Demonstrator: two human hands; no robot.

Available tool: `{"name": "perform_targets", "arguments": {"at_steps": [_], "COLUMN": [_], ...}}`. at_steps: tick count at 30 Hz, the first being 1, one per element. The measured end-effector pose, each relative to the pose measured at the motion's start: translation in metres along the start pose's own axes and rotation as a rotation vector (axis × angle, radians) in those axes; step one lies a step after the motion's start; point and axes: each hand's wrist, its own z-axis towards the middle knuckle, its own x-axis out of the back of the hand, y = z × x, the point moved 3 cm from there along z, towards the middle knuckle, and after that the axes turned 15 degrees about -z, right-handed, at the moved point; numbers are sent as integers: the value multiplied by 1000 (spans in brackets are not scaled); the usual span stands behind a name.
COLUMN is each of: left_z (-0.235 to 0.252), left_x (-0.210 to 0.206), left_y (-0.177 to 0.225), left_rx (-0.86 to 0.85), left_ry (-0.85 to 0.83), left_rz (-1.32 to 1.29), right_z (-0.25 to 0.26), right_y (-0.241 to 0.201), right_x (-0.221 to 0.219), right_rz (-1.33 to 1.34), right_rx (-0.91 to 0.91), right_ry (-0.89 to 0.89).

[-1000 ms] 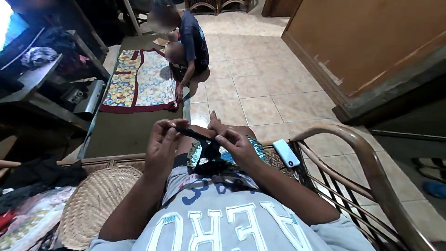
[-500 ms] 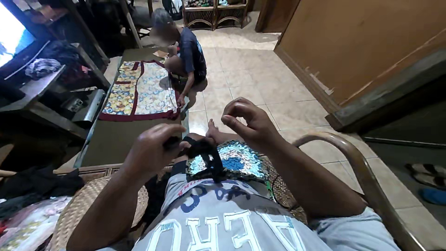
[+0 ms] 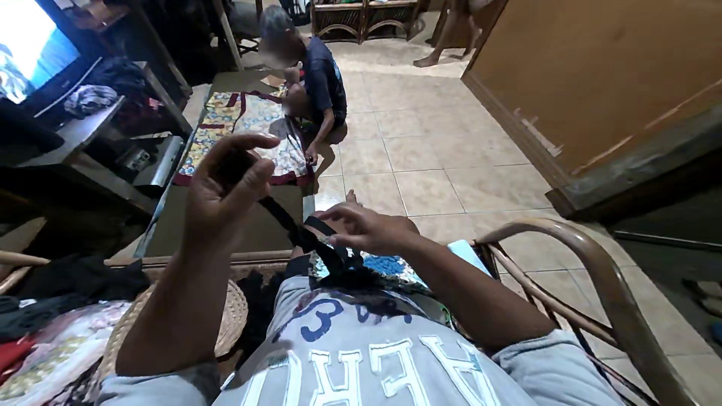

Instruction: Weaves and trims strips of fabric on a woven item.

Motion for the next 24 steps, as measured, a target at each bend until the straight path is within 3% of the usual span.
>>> {"name": "perform_targets", "arguments": {"at_steps": [6,12,14,17,20,24], "left_z": [10,15,13,10,-2,-19], "left_x": [-3,13,24,43,49,56], "left_y": [8,8,8,-3,-19,-27], "left_rx": [-16,-71,-114,-90,74,305], "left_ry": [85,146,30,-321,-584,-696], "left_rz": [-141,9,250,601,841,919], "right_z": [-2,-26,-37,-55,-68,-79], "right_y": [12,-2,3,14,24,31], "right_x": [-62,-55,-49,-40,-33,-26], "right_rz": [341,586,610,654,714,688], "right_rx": [0,-220,-239,-293,-376,-400], "right_ry": [-205,-145,-109,-27,73,159]}}
